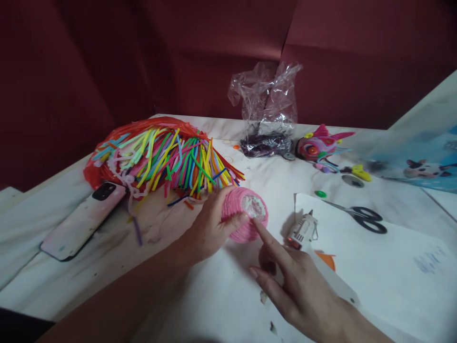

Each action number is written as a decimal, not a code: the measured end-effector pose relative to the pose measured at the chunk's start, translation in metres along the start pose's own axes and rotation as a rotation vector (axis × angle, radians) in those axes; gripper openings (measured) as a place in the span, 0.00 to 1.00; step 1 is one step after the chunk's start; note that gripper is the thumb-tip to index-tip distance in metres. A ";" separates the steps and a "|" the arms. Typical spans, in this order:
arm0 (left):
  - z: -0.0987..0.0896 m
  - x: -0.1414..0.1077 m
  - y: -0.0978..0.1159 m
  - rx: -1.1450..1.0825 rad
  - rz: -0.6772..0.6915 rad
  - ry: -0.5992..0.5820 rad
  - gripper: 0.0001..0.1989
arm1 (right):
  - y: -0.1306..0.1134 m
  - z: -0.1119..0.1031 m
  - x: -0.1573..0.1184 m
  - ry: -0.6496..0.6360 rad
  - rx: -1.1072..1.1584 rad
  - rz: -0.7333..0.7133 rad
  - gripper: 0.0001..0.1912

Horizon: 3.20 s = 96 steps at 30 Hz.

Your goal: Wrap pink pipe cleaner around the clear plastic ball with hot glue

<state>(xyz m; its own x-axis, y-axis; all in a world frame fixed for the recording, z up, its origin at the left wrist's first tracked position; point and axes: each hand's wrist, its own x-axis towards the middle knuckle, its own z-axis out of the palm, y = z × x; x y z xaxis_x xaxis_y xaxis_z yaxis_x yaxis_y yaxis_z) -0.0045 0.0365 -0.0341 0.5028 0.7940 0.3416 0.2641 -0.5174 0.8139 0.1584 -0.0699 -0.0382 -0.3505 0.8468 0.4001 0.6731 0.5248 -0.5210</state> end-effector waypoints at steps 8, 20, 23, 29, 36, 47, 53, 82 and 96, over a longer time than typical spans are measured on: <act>0.003 0.000 -0.004 0.020 0.034 0.006 0.24 | -0.001 0.004 0.001 0.018 0.019 -0.052 0.24; 0.004 0.001 -0.001 0.024 0.036 -0.006 0.23 | 0.000 0.004 0.001 0.005 -0.049 -0.071 0.24; 0.004 0.001 -0.002 0.030 0.037 -0.010 0.23 | 0.001 0.006 0.001 -0.006 -0.070 -0.078 0.25; 0.004 0.002 0.001 0.044 0.020 0.007 0.24 | -0.001 0.008 0.003 -0.019 -0.148 -0.099 0.24; 0.000 0.005 -0.002 -0.082 -0.053 -0.009 0.22 | -0.002 -0.001 -0.002 0.129 -0.040 -0.227 0.13; 0.003 0.001 0.003 -0.613 -0.252 -0.288 0.28 | 0.018 -0.002 -0.001 0.222 0.035 0.232 0.45; 0.001 0.001 0.018 -0.808 -0.270 -0.353 0.29 | 0.012 -0.005 0.002 0.363 -0.102 0.180 0.41; 0.004 -0.002 0.008 -0.737 -0.332 -0.351 0.31 | 0.010 0.006 0.002 0.300 -0.382 0.081 0.35; 0.000 0.000 0.011 -0.666 -0.344 -0.387 0.31 | 0.015 0.009 0.003 0.270 -0.351 0.095 0.37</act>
<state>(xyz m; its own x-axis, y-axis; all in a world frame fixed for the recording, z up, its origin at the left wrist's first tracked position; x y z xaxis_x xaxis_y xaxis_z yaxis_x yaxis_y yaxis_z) -0.0020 0.0309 -0.0249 0.7614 0.6452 -0.0625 -0.0252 0.1257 0.9917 0.1620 -0.0589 -0.0514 -0.1252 0.8127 0.5691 0.8908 0.3447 -0.2962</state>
